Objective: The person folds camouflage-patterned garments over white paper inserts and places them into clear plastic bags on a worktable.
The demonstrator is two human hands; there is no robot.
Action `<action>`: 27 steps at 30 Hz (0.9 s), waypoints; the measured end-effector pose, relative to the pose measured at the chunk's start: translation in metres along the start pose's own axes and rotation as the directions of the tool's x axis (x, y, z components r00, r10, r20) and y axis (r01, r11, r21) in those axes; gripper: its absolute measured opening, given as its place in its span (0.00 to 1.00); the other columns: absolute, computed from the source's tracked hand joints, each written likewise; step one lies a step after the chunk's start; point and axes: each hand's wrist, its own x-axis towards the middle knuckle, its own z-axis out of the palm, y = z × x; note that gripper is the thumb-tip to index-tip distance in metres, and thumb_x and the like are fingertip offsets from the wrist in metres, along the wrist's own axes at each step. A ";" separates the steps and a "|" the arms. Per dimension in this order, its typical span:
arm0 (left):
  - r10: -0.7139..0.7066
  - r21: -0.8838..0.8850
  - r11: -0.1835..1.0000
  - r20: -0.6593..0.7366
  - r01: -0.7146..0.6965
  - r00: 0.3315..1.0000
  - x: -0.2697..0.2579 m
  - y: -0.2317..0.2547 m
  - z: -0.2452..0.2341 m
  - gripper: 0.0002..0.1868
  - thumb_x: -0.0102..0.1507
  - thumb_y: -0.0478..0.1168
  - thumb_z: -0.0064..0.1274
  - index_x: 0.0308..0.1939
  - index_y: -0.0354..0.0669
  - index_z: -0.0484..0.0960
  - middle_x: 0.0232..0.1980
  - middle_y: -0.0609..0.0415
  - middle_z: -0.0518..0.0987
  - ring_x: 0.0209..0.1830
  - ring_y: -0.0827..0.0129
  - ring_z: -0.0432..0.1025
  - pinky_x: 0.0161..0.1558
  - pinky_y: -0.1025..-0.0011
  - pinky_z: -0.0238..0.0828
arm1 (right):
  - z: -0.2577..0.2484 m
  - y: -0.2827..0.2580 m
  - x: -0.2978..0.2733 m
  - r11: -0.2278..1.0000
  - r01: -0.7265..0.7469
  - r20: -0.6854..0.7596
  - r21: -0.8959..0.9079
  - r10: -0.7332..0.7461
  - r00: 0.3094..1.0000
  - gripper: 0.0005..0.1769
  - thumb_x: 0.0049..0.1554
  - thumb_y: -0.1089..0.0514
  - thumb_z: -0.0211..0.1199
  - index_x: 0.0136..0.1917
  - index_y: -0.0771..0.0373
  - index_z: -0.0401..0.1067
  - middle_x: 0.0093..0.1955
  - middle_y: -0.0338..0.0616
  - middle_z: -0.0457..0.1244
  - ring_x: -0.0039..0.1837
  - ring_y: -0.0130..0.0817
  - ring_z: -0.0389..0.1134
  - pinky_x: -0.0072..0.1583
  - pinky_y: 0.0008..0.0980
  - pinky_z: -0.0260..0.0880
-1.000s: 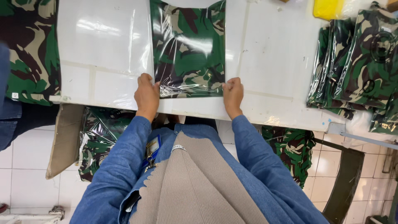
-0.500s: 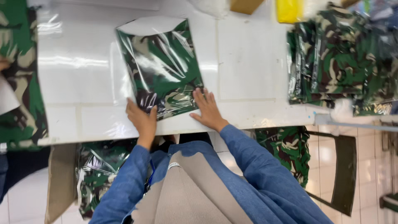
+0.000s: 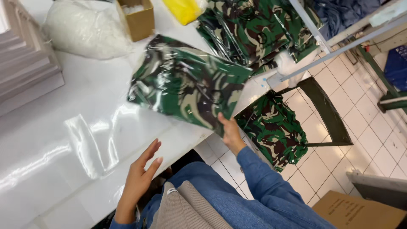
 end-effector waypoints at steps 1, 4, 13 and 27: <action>0.003 0.011 1.000 0.015 -0.004 1.000 0.002 -0.010 -0.003 0.33 0.62 0.47 0.50 0.72 0.60 0.67 0.71 0.62 0.75 0.72 0.66 0.67 0.70 0.66 0.60 | -0.017 -0.023 0.014 1.000 0.003 -0.013 0.014 -0.003 1.000 0.24 0.51 0.61 0.69 0.59 0.63 0.67 0.59 0.56 0.68 0.57 0.44 0.71 0.62 0.42 0.73; -0.094 -0.082 0.993 -0.065 0.088 0.993 0.013 -0.039 -0.011 0.32 0.62 0.44 0.48 0.72 0.54 0.67 0.68 0.54 0.77 0.70 0.69 0.69 0.69 0.67 0.63 | -0.055 -0.093 0.062 0.999 -0.008 -0.080 -0.052 0.004 0.997 0.23 0.57 0.50 0.63 0.62 0.62 0.66 0.59 0.48 0.67 0.57 0.42 0.70 0.54 0.37 0.73; 0.126 0.451 0.892 -0.215 -0.016 0.968 0.100 -0.151 0.012 0.33 0.61 0.49 0.50 0.70 0.41 0.69 0.73 0.40 0.66 0.77 0.53 0.57 0.73 0.55 0.53 | -0.047 -0.254 0.241 0.925 0.288 -0.400 0.246 -0.173 0.900 0.28 0.57 0.59 0.67 0.68 0.55 0.62 0.56 0.42 0.69 0.51 0.39 0.73 0.47 0.42 0.78; 0.302 0.675 0.737 -0.285 -0.033 0.910 0.202 -0.148 0.129 0.36 0.58 0.53 0.55 0.70 0.54 0.69 0.78 0.40 0.59 0.77 0.40 0.52 0.70 0.46 0.53 | -0.050 -0.383 0.380 0.840 0.270 -0.311 -0.471 -0.445 0.840 0.63 0.61 0.67 0.58 0.77 0.46 0.04 0.86 0.43 0.20 0.82 0.41 0.44 0.73 0.36 0.56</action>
